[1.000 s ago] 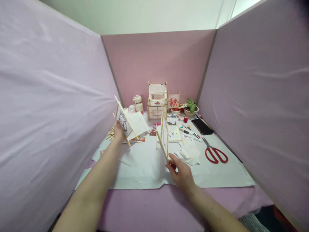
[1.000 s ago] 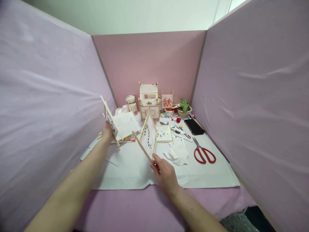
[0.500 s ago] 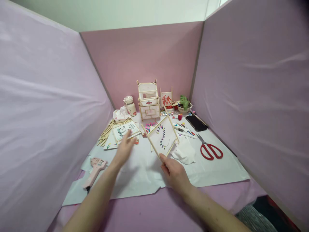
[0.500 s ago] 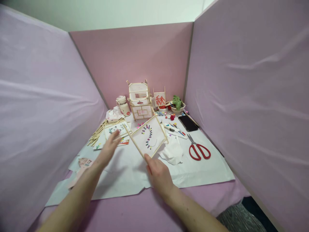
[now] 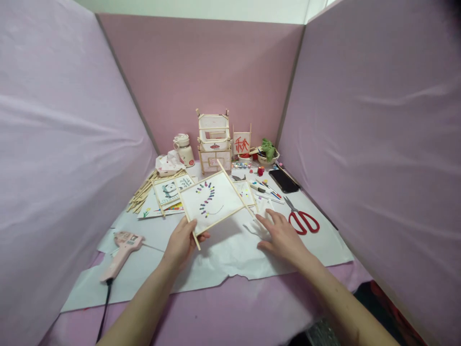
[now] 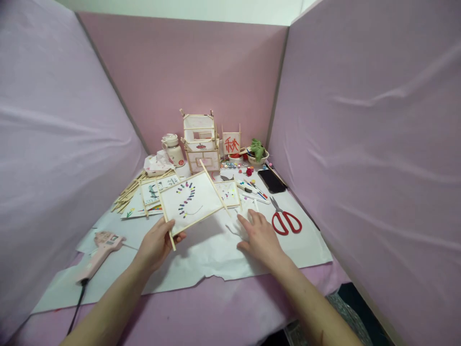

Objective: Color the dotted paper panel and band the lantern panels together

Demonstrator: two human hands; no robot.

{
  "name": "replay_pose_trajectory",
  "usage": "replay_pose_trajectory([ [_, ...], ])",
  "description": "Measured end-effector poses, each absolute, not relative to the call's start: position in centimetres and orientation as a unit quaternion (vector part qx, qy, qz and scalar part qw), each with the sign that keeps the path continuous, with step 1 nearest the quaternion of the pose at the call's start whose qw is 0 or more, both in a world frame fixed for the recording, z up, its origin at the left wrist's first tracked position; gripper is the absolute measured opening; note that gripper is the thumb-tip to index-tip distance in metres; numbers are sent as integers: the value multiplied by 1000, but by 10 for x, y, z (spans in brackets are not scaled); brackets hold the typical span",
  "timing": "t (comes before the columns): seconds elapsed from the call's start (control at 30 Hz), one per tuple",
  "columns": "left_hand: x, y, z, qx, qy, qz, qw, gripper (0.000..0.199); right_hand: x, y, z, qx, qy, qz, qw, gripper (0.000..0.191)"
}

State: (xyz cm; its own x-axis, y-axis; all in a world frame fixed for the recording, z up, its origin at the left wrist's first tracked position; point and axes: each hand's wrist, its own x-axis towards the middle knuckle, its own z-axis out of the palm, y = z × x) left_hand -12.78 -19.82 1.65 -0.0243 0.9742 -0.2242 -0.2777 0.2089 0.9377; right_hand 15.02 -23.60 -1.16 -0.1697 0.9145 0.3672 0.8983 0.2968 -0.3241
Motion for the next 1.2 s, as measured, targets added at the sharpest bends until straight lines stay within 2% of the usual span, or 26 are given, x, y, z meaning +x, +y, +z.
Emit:
replay_pose_trajectory([
  [0.1, -131, -197, 7, 330, 489, 514, 623, 23, 168, -227, -15, -600, -763, 50, 237, 15],
  [0.13, -130, -198, 4, 322, 489, 509, 631, 24, 172, -224, -13, -598, -761, 62, 244, 12],
  [0.23, -130, -198, 1, 303, 496, 497, 645, 22, 188, -208, 5, -615, -720, 66, 314, 15],
  [0.4, -137, -196, 8, 267, 518, 529, 617, 21, 233, -139, 52, -660, -567, -6, 493, 18],
  [0.47, -139, -195, 7, 269, 517, 531, 615, 23, 243, -105, 60, -658, -545, -32, 518, 25],
  [0.53, -139, -196, 4, 278, 512, 527, 619, 24, 241, -79, 57, -672, -562, -40, 481, 36],
  [0.6, -137, -198, 0, 291, 501, 525, 623, 26, 226, -66, 43, -703, -582, -39, 407, 43],
  [0.7, -135, -200, -3, 308, 489, 522, 627, 30, 192, -68, 11, -704, -647, 49, 289, 26],
  [0.77, -134, -201, -3, 313, 488, 520, 627, 32, 171, -73, -7, -688, -671, 99, 258, 30],
  [0.83, -134, -202, -1, 313, 491, 519, 625, 33, 157, -75, -18, -684, -673, 121, 253, 31],
  [1.03, -136, -205, 1, 322, 485, 517, 628, 40, 159, -64, -20, -701, -636, 145, 290, 18],
  [1.2, -135, -210, 2, 345, 458, 523, 630, 37, 160, -63, -16, -680, -623, 209, 327, 27],
])
